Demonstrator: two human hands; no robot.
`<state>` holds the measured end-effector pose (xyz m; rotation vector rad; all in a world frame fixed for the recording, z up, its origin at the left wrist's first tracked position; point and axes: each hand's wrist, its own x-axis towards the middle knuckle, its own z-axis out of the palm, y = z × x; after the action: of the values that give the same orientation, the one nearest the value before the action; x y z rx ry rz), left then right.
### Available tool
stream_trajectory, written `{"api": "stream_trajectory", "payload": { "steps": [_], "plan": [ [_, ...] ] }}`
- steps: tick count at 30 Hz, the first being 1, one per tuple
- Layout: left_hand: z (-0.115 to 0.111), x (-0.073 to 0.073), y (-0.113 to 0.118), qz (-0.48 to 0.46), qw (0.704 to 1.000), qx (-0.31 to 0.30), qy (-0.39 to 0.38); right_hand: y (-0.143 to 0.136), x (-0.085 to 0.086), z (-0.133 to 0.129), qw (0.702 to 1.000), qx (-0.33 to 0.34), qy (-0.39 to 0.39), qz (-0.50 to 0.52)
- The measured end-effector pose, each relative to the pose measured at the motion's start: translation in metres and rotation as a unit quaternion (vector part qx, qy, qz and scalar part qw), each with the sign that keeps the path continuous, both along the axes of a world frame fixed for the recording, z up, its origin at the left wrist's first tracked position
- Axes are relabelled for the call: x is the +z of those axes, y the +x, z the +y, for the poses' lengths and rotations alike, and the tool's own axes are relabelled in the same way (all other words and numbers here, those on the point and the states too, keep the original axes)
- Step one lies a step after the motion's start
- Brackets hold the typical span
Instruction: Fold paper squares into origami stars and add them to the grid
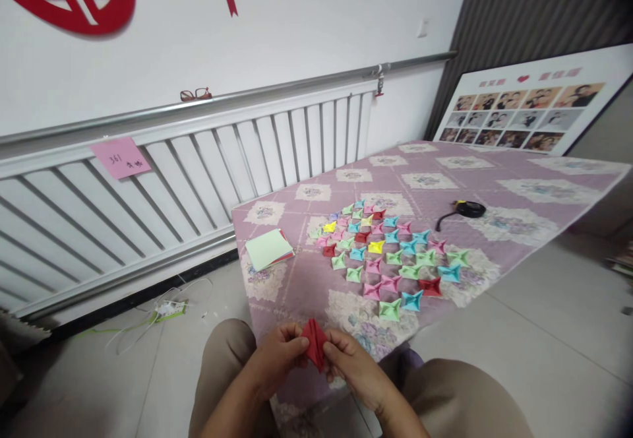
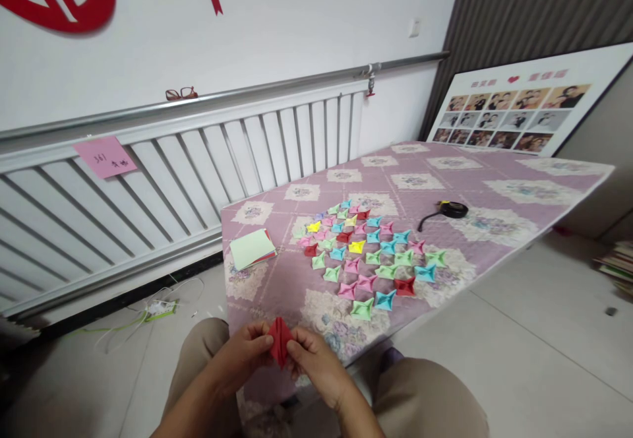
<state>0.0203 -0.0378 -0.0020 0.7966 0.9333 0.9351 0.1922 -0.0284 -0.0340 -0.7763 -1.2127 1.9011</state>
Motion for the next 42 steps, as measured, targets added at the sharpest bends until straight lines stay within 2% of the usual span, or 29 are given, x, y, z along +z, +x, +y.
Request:
{"api": "stream_trajectory", "payload": {
  "steps": [4, 9, 14, 20, 32, 42],
  "plan": [
    [-0.001, 0.0, -0.001, 0.027, 0.999, -0.021, 0.026, 0.003, 0.005, 0.0, 0.999, 0.026, 0.027, -0.014],
    [-0.001, 0.001, -0.002, 0.06, 0.996, -0.04, 0.044, 0.007, 0.007, -0.001, 0.998, 0.07, 0.005, -0.002],
    [0.0, 0.008, -0.006, 0.107, 0.988, -0.073, 0.084, 0.008, 0.012, -0.002, 0.992, 0.123, 0.011, -0.006],
    [0.001, 0.008, -0.009, 0.125, 0.985, -0.079, 0.091, 0.006, 0.017, -0.002, 0.995, 0.1, 0.025, -0.002],
    [0.001, 0.011, -0.007, 0.107, 0.987, -0.079, 0.089, 0.006, 0.016, -0.002, 0.992, 0.104, 0.067, -0.015],
    [0.001, 0.009, -0.008, 0.102, 0.986, -0.086, 0.095, 0.004, 0.008, -0.004, 0.992, 0.12, 0.026, 0.017]
  ]
}}
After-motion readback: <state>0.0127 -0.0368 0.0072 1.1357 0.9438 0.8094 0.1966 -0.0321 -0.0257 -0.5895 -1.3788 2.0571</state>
